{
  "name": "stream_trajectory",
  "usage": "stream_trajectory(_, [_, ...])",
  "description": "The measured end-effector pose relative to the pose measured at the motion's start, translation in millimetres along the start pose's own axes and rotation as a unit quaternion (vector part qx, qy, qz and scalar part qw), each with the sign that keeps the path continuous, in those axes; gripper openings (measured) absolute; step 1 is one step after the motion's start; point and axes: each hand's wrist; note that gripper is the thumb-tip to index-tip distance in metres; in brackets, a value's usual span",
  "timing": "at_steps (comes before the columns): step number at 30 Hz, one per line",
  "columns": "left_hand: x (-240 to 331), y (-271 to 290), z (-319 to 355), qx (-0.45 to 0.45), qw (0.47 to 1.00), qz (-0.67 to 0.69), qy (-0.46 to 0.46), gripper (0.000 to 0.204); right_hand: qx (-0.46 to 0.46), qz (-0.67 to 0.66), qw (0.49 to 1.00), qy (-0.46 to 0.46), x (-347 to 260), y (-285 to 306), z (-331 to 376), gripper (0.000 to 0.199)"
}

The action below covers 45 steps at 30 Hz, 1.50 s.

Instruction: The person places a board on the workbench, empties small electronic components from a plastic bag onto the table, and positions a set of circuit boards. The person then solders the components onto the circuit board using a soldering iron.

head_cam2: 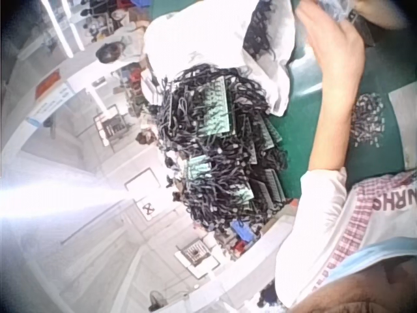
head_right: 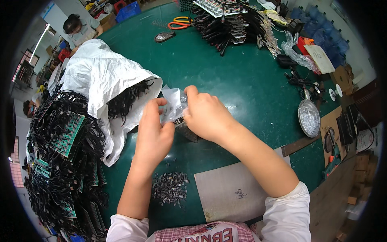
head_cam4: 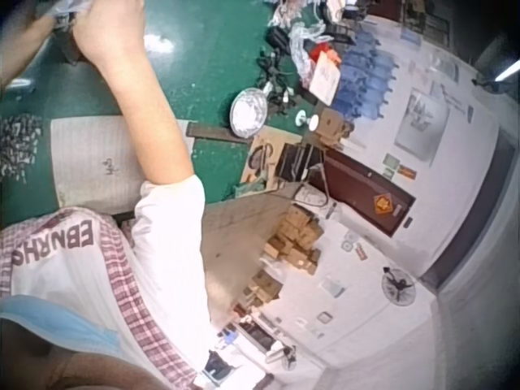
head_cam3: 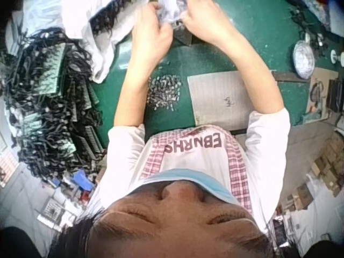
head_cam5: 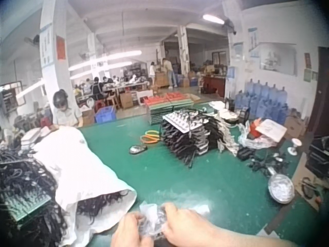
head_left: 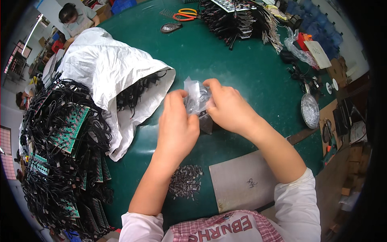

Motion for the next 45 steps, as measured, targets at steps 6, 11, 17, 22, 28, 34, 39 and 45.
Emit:
stream_trajectory(6, [-3,5,2,-0.122,0.983,0.119,0.070,0.044,-0.014,-0.084,0.996,0.029,6,1,2,0.035])
stream_trajectory(11, [-6,12,2,-0.171,0.965,0.165,0.112,0.051,-0.026,-0.115,0.992,0.046,10,7,1,0.038])
stream_trajectory(17, [-16,13,-5,-0.227,0.935,0.250,0.108,0.053,-0.074,-0.186,0.980,0.021,18,15,-4,0.041])
stream_trajectory(22, [-23,12,-2,-0.205,0.941,0.254,0.090,0.057,-0.054,-0.218,0.974,0.019,17,10,9,0.051])
stream_trajectory(28, [-50,26,9,-0.246,0.923,0.242,0.168,0.061,-0.036,-0.372,0.926,-0.058,34,9,28,0.058])
stream_trajectory(34, [-63,28,24,-0.306,0.776,0.465,0.298,0.065,-0.066,-0.311,0.944,-0.091,23,-34,31,0.064])
stream_trajectory(39, [-67,31,36,-0.312,0.713,0.573,0.256,0.065,0.019,-0.514,0.831,-0.213,5,-41,31,0.070])
stream_trajectory(45, [-65,49,65,-0.322,0.721,0.583,0.192,0.073,0.024,-0.694,0.706,-0.139,-24,-43,43,0.087])
Point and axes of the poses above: each hand's wrist, its own z-axis away from the middle knuckle, its own y-axis out of the back of the hand, x = y × z, and after that the axes turned 15 degrees about y, right-handed
